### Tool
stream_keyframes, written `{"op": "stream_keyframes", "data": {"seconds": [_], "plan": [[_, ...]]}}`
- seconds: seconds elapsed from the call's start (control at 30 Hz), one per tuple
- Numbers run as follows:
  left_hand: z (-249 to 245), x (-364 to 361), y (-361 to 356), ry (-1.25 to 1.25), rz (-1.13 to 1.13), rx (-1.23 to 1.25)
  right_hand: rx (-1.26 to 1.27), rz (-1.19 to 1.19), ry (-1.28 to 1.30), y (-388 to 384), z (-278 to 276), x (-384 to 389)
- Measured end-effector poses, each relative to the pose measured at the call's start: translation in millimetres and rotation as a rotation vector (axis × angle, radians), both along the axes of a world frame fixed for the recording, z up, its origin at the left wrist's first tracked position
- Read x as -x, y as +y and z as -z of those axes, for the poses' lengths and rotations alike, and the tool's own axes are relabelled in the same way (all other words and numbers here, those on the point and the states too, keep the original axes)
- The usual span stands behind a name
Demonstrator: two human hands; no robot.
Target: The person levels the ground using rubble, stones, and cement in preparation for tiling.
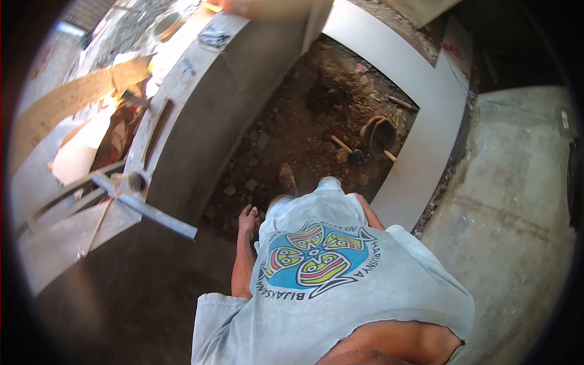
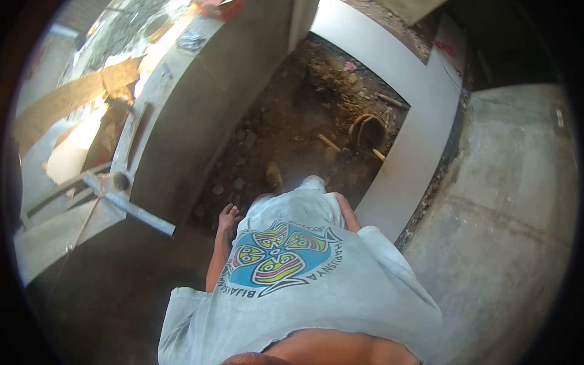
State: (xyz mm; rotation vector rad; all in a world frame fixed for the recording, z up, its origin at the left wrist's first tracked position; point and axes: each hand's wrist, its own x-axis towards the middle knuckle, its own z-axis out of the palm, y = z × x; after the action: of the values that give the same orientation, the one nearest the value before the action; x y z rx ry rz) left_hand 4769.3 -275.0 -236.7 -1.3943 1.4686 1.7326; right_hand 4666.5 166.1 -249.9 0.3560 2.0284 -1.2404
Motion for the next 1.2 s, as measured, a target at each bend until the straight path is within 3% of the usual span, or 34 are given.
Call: {"op": "stream_keyframes", "data": {"seconds": [0.1,0.17,0.4,0.5,0.67,0.7,0.8,0.83,0.97,1.07,1.13,1.2], "plan": [[13.0,-11.6,0.5,0.036,-0.08,0.118,-0.038,-0.071,-0.044,4.3,3.5,14.3],[-19.0,-7.8,4.7,0.015,-0.179,0.119,-0.057,-0.157,-0.068,10.4,7.7,29.6],[-37.6,-71.3,56.5,-0.021,-0.594,0.161,-0.088,-0.525,-0.15,12.3,22.3,123.1],[-25.7,-108.4,127.4,-0.079,-0.781,0.148,-0.094,-0.658,-0.188,7.4,34.0,166.9],[-3.6,-133.0,291.0,-0.168,-1.048,0.024,-0.021,-0.575,-0.483,9.1,83.6,228.7],[24.5,-146.1,331.2,-0.127,-0.983,-0.01,-0.021,-0.75,-0.281,3.6,47.8,225.0],[21.2,-128.1,408.2,-0.129,-1.128,-0.096,-0.066,-1.029,-0.101,16.2,32.4,238.0],[26.7,-125.3,424.7,-0.12,-1.155,-0.102,-0.083,-0.958,-0.13,18.9,27.0,237.9],[46.7,-124.4,440.4,-0.056,-1.263,-0.105,-0.146,-1.088,-0.065,27.9,3.4,225.2],[63.5,-137.2,425.1,0.0,-1.379,-0.113,-0.112,-1.181,-0.039,53.3,50.2,226.4],[55.9,-145.4,401.4,0.014,-1.44,-0.17,-0.098,-1.131,-0.212,48.7,53.0,222.5],[-0.3,-142.7,370.0,0.029,-1.461,-0.228,-0.104,-1.146,-0.168,44.0,47.7,212.0]]}}
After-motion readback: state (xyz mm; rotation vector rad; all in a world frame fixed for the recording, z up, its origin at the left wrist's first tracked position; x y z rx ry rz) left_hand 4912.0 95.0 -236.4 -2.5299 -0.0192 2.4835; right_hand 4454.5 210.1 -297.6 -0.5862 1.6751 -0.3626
